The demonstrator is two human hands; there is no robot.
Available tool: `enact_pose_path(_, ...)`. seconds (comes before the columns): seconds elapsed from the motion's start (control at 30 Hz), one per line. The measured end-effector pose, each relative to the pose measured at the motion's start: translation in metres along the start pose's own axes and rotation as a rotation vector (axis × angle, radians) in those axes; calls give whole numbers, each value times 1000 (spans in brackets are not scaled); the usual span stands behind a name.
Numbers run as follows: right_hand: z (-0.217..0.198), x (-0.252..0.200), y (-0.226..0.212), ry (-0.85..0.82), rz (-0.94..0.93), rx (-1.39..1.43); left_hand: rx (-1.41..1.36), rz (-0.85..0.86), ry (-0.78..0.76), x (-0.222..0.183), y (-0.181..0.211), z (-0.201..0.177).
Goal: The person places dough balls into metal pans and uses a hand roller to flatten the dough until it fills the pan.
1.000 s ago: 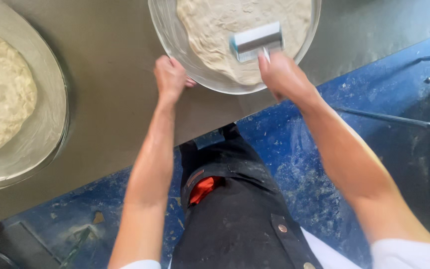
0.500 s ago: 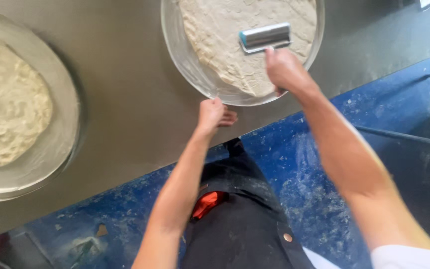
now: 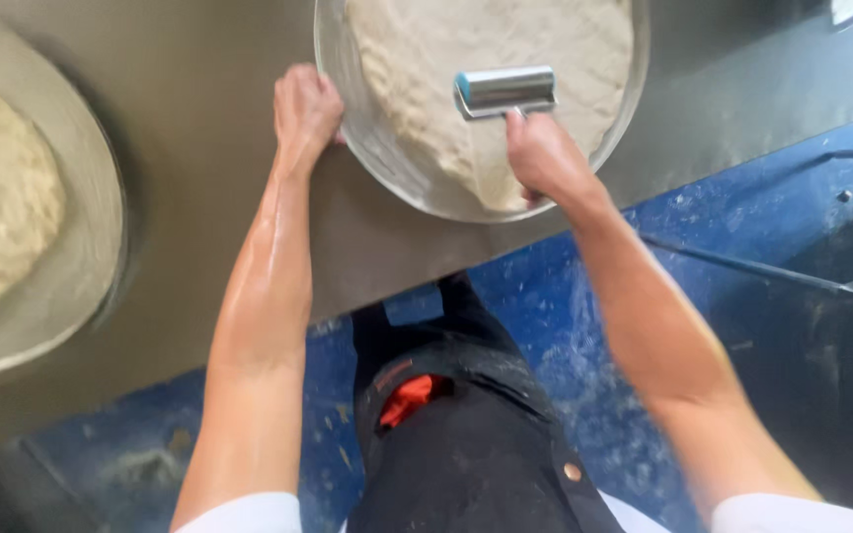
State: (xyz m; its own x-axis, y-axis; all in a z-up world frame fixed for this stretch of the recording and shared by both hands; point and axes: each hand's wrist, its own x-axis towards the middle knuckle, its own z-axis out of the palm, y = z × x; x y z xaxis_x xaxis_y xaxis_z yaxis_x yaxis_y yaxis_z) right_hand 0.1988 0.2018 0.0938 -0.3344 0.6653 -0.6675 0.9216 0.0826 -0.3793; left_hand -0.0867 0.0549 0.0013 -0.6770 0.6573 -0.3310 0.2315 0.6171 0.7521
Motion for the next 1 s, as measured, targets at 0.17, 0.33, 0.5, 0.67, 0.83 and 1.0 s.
enact_pose_path(0.17,96,-60,58,331,-449,-537,149,335,246,18,-16,11)
enact_pose_path(0.33,-9,-91,26,-180,133,-40,-108,9,81,-36,0,15)
enact_pose_path(0.5,-2,19,5,90,-157,-50,-658,-301,-5,-125,14,74)
enact_pose_path(0.67,103,-71,85,552,-439,-222,-662,-259,41,-153,9,107)
enact_pose_path(0.83,-14,-69,57,0,123,-107,-962,-412,-60,-157,30,149)
enact_pose_path(1.0,-37,-4,70,215,-107,-121,-1095,-548,-116,-169,20,197)
